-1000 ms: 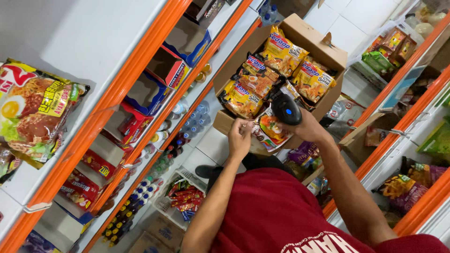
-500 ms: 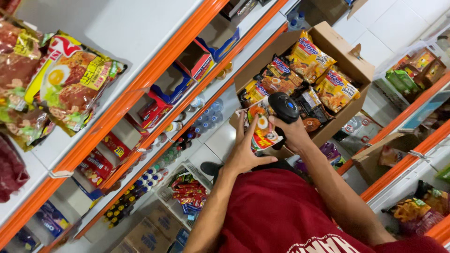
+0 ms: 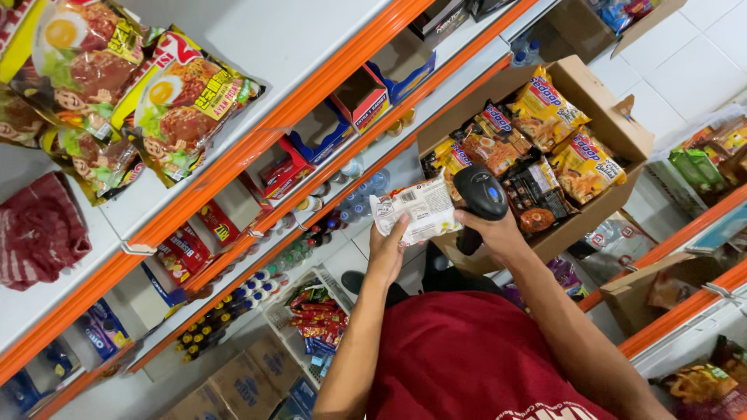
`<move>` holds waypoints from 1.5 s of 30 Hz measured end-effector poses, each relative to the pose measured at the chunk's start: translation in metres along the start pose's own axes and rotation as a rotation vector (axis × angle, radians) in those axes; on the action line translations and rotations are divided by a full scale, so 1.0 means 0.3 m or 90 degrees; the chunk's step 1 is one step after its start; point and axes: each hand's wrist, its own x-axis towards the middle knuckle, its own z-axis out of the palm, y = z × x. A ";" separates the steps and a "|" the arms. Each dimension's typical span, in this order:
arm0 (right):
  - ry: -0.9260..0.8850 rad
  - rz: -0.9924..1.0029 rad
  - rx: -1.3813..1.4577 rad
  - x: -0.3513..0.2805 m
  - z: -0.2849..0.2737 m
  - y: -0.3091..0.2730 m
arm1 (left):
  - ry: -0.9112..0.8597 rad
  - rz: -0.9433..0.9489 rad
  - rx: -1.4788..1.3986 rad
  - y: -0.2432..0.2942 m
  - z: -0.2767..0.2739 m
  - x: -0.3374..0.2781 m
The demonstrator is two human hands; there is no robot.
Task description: The person scans the barcodes on instant noodle packets using a handheld barcode scanner.
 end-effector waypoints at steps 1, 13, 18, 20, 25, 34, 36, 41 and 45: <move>-0.003 -0.001 -0.001 0.000 -0.011 0.015 | 0.000 0.003 -0.001 0.006 0.000 -0.003; 0.073 0.051 0.215 0.018 -0.026 -0.011 | 0.026 0.021 0.034 -0.020 0.016 -0.019; 0.081 0.035 0.095 -0.027 0.015 -0.004 | 0.082 -0.010 -0.152 -0.025 0.148 -0.050; 0.033 0.003 0.094 -0.051 0.038 0.006 | 0.076 0.000 -0.130 -0.064 0.182 -0.067; -0.044 -0.039 0.095 -0.026 0.003 -0.044 | -0.003 0.046 -0.010 -0.085 0.056 -0.044; -0.119 -0.039 -0.109 0.036 -0.035 -0.146 | -0.076 -0.002 0.158 0.099 0.070 -0.030; -0.047 -0.100 -0.006 0.041 -0.001 -0.138 | 0.097 -0.012 0.034 0.105 0.085 -0.036; -0.024 -0.023 -0.078 0.015 0.102 -0.075 | 0.218 0.068 -0.108 0.083 0.104 -0.062; -0.089 -0.087 -0.076 0.024 0.167 -0.065 | 0.184 0.067 -0.111 0.094 0.076 -0.086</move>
